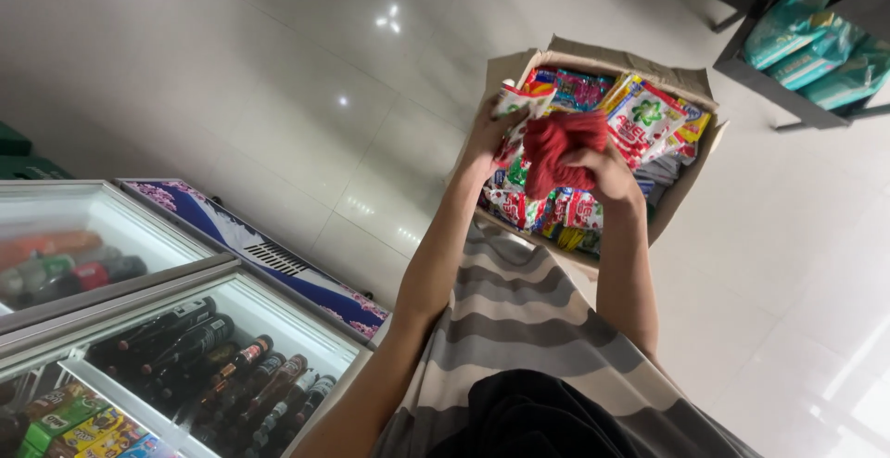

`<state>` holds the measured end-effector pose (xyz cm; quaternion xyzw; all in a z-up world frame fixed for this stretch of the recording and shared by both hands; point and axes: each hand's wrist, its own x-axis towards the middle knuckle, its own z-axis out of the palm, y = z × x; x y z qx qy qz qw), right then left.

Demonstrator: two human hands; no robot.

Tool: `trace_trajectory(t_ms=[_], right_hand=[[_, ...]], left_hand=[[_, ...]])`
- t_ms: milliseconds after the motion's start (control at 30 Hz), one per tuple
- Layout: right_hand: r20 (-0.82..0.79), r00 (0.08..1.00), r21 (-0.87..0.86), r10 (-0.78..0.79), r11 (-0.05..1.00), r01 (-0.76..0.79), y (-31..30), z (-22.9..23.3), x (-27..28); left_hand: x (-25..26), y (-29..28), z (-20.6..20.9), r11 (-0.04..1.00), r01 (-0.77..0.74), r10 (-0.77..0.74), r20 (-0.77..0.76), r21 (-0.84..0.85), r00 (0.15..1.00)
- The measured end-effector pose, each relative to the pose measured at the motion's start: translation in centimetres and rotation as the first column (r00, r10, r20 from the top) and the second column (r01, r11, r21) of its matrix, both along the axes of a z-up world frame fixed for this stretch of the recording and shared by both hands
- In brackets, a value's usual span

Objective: The person picks up packets of detergent from a box on the floor and places them onto a shelf one by one.

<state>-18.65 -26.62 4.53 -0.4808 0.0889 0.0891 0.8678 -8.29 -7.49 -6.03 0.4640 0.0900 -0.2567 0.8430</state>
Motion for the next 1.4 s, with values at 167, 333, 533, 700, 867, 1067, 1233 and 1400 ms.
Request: trace_trajectory(t_ms=[167,333,533,700,867,1067,1233,1400], right_hand=[[-0.14,0.989,-0.139,0.034,0.989,-0.054,0.7,-2.7,-1.9],[-0.251,0.963,-0.067,-0.101,0.994,0.087,-1.2,-4.0,-3.2],[-0.31,0.915,-0.192,-0.258,0.96,0.205,-4.4,-6.3,-5.3],[-0.333,0.82,-0.438,-0.466,0.846,0.303,-8.3,-8.6,-5.7],[-0.281,0.779,-0.488,-0.561,0.782,0.388,-14.6,-16.7,-3.9],[-0.064,0.795,-0.715,-0.603,0.583,0.385,-15.7,-22.5,-5.5],[-0.176,0.687,-0.582,-0.705,0.637,0.506,-10.4,-18.9,-8.2],[-0.304,0.647,-0.428,-0.7,0.707,0.563,-6.3,-19.6,-10.7]], left_hand=[[-0.3,-0.6,-2.6,0.965,-0.026,-0.026,0.193,0.262,0.981],[1.2,-0.3,-1.2,0.892,0.317,-0.363,0.094,0.321,0.927],[4.8,-3.0,-3.6,0.56,0.647,-0.778,0.061,0.518,0.625],[5.5,-10.5,-13.2,0.516,0.578,-0.813,0.149,0.632,0.563],[4.9,-17.9,-16.5,0.503,0.469,-0.792,0.17,0.726,0.587],[3.8,-16.0,-25.1,0.377,0.316,-0.815,0.151,0.87,0.559],[3.9,-10.9,-20.9,0.155,-0.047,-0.879,0.159,0.987,0.45],[5.0,-8.9,-18.4,-0.107,-0.163,-0.973,-0.069,0.981,0.22]])
